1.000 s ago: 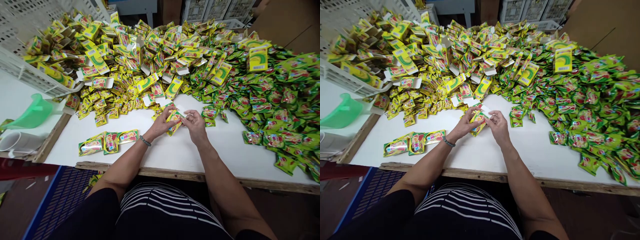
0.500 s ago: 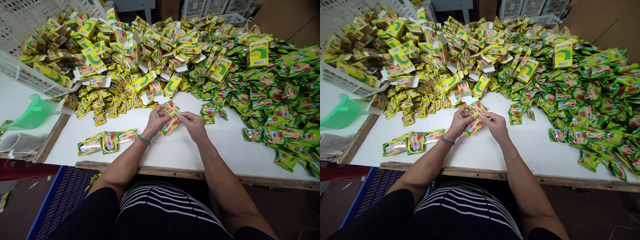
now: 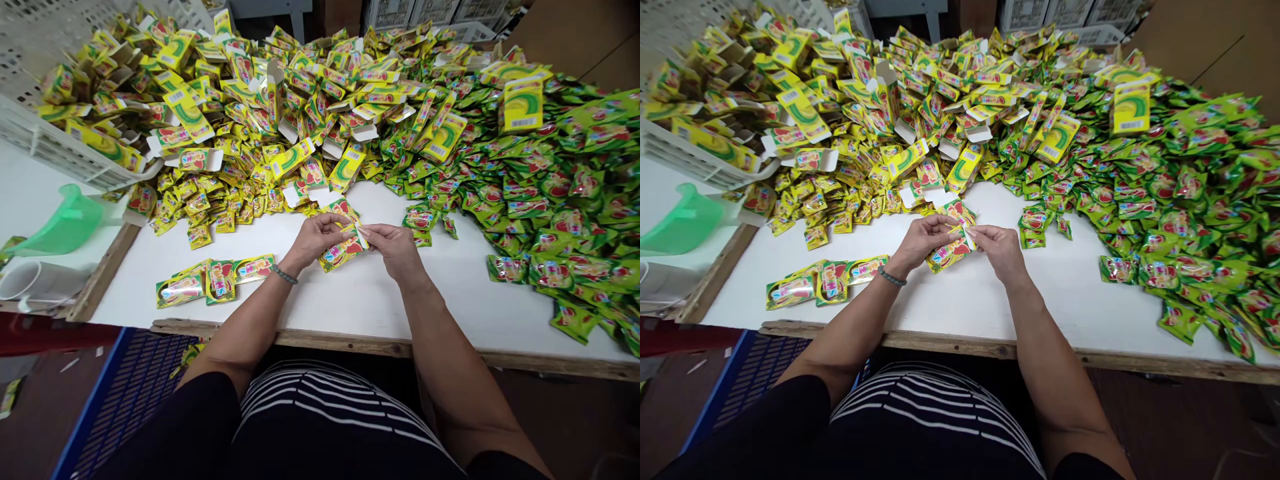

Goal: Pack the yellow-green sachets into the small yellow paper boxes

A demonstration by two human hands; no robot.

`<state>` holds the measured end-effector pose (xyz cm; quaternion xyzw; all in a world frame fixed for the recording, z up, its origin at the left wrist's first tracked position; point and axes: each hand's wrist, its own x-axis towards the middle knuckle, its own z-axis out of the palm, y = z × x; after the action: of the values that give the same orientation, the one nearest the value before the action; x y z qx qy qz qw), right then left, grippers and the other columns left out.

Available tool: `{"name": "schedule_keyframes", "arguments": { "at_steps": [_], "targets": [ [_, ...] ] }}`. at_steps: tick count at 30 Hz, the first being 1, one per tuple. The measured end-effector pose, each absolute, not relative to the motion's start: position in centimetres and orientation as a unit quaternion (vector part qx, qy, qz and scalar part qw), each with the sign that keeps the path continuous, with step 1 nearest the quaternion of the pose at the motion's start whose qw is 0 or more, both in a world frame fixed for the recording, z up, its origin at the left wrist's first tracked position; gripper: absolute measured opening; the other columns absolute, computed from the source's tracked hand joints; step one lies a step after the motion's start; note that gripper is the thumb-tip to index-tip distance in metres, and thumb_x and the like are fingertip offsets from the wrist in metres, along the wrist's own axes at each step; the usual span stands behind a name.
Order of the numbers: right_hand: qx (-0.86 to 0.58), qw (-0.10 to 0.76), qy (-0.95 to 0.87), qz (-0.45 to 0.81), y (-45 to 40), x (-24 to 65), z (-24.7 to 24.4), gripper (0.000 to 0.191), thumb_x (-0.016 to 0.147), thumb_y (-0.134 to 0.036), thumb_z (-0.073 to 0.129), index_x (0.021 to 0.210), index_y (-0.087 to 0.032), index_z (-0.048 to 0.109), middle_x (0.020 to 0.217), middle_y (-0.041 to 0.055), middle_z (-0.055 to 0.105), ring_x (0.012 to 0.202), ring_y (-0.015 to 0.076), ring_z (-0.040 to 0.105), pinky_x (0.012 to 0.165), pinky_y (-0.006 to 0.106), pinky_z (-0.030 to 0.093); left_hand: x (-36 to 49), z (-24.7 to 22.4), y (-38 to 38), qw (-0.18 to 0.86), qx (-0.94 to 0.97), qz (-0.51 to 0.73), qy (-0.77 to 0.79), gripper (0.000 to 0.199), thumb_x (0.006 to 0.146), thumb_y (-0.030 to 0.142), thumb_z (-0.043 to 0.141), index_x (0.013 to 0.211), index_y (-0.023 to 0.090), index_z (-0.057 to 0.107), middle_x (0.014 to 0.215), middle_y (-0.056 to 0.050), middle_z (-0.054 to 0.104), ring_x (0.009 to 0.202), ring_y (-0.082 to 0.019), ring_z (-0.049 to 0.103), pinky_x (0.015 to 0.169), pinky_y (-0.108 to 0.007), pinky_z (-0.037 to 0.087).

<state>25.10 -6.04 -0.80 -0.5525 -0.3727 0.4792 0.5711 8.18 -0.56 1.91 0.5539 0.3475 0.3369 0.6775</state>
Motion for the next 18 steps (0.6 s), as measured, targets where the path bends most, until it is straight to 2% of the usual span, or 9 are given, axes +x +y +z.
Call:
{"name": "schedule_keyframes", "arguments": {
  "at_steps": [7,11,18],
  "targets": [
    [-0.571,0.558,-0.402,0.447,-6.2,24.9,-1.0,0.03,0.07,-0.043,0.074,0.088,-0.02,0.079,0.073,0.0007,0.072,0.06,0.0111,0.054,0.06,0.027,0.045,8.4,1.6,-0.6,0.644,0.565,0.369,0.362,0.041,0.061,0.044,0.084,0.087,0.014,0.073,0.056,0.004,0.053,0.052,-0.006,0.042,0.05,-0.021,0.031],
    [-0.568,0.54,-0.423,0.455,-6.4,24.6,-0.9,0.037,0.069,-0.045,0.076,0.098,-0.022,0.078,0.079,0.0,0.074,0.068,0.0142,0.061,0.065,0.029,0.049,8.5,1.5,-0.6,0.618,0.569,0.382,0.386,0.04,0.063,0.043,0.083,0.088,0.014,0.072,0.059,0.003,0.056,0.054,-0.007,0.045,0.052,-0.021,0.033],
    [-0.556,0.546,-0.381,0.498,-6.1,25.7,-0.6,0.035,0.061,-0.047,0.081,0.085,-0.022,0.079,0.08,0.0021,0.075,0.059,0.0118,0.059,0.056,0.027,0.051,7.9,2.3,-0.5,0.669,0.549,0.361,0.347,0.048,0.062,0.041,0.085,0.098,0.015,0.068,0.06,0.004,0.058,0.049,-0.005,0.043,0.049,-0.02,0.031]
  ]
}}
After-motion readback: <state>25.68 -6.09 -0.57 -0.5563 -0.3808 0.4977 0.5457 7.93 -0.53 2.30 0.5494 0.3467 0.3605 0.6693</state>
